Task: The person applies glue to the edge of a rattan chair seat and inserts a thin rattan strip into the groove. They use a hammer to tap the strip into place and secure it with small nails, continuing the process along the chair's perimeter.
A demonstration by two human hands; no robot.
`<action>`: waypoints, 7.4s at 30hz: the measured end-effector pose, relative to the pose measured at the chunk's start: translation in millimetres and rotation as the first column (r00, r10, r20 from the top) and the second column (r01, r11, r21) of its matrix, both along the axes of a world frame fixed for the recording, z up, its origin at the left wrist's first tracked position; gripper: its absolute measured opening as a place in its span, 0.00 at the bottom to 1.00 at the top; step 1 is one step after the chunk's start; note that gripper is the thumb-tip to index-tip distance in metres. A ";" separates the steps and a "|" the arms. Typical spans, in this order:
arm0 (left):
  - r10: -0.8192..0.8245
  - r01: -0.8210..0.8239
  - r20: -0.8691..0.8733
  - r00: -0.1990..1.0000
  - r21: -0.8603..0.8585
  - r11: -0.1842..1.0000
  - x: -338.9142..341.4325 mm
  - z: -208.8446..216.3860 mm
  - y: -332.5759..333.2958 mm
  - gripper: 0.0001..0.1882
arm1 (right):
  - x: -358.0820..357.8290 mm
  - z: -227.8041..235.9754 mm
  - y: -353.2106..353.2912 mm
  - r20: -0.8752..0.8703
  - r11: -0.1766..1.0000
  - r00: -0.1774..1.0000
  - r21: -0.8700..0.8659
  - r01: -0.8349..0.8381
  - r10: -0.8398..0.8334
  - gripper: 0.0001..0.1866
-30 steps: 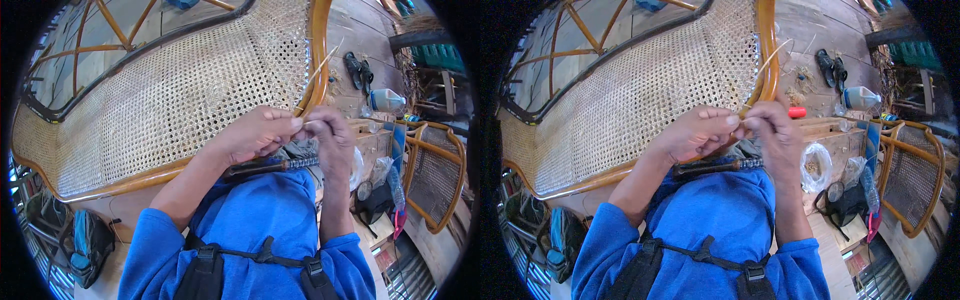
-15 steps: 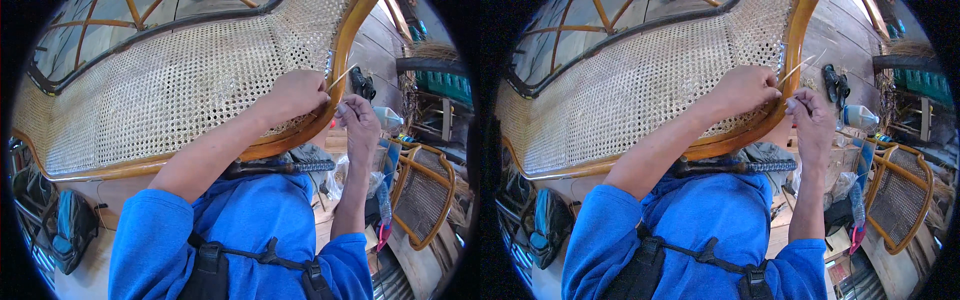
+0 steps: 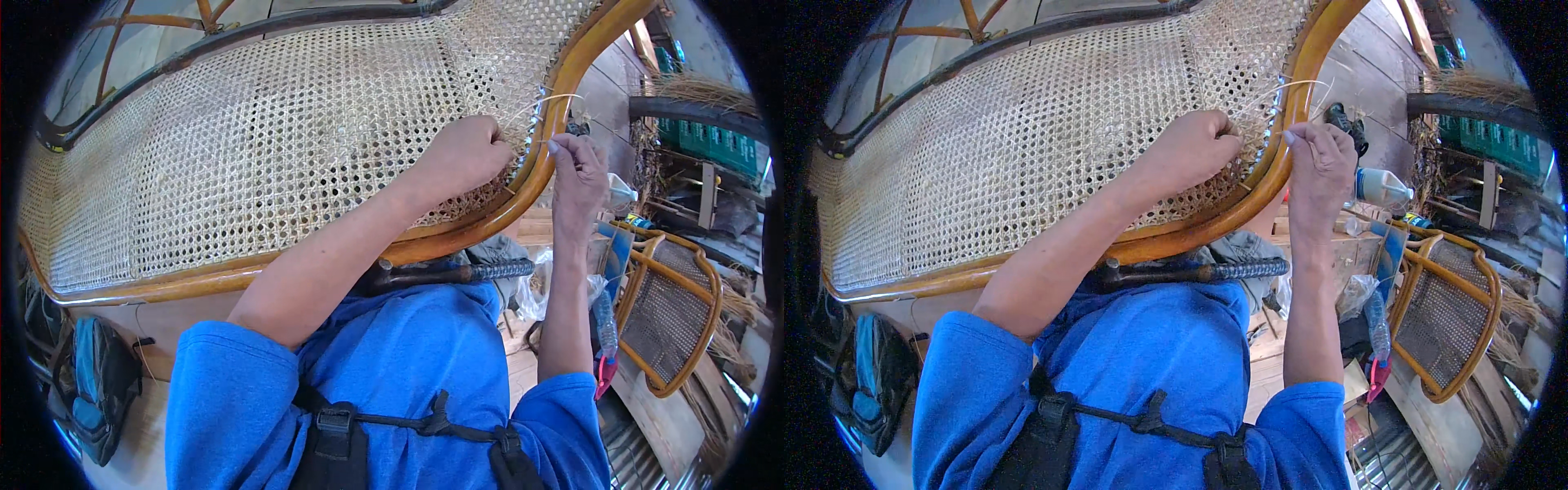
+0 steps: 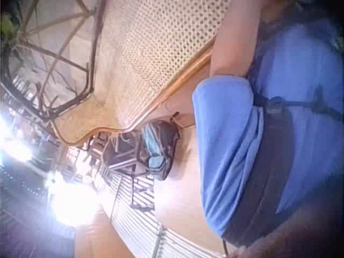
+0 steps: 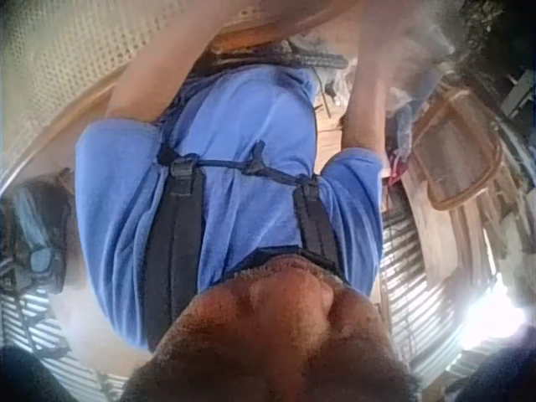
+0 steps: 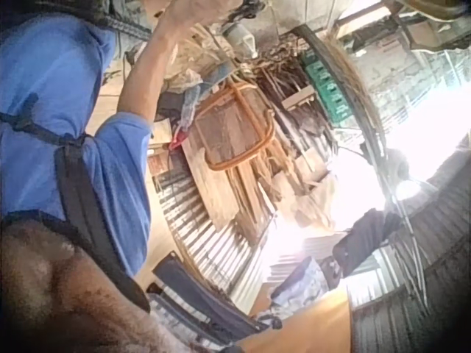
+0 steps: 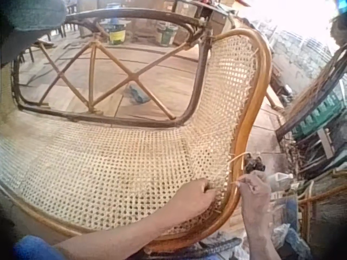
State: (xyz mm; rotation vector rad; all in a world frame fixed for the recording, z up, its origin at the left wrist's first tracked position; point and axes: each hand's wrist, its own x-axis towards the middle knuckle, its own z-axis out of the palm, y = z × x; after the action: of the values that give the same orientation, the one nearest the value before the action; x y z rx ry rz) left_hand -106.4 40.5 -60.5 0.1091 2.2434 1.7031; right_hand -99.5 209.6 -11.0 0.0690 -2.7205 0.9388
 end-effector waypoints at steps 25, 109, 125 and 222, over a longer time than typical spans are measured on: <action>-0.052 0.046 0.087 0.995 0.070 0.996 -2.7 2.2 -5.6 0.17 | -17.4 -21.3 -19.3 -0.267 0.958 0.963 0.284 0.034 0.045 0.06; -0.696 0.619 -0.322 0.642 -0.319 0.718 -82.3 24.0 49.6 0.13 | 35.0 4.4 -18.1 0.163 0.643 0.872 0.615 -0.456 0.462 0.14; -0.698 0.616 -0.332 0.635 -0.328 0.716 -77.8 36.6 41.7 0.13 | 28.3 10.4 -11.4 0.184 0.572 0.806 0.617 -0.540 0.563 0.11; 0.051 -0.109 -0.174 0.983 -0.342 0.933 56.0 31.7 32.0 0.03 | 55.9 -2.5 45.1 0.508 0.897 0.842 -0.435 0.073 0.178 0.10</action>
State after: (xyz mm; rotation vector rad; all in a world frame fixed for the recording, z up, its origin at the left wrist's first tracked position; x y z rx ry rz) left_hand -50.4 72.5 -28.8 0.0756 2.6695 1.3429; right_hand -43.6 254.7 -13.5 -0.2465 -2.9013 1.8105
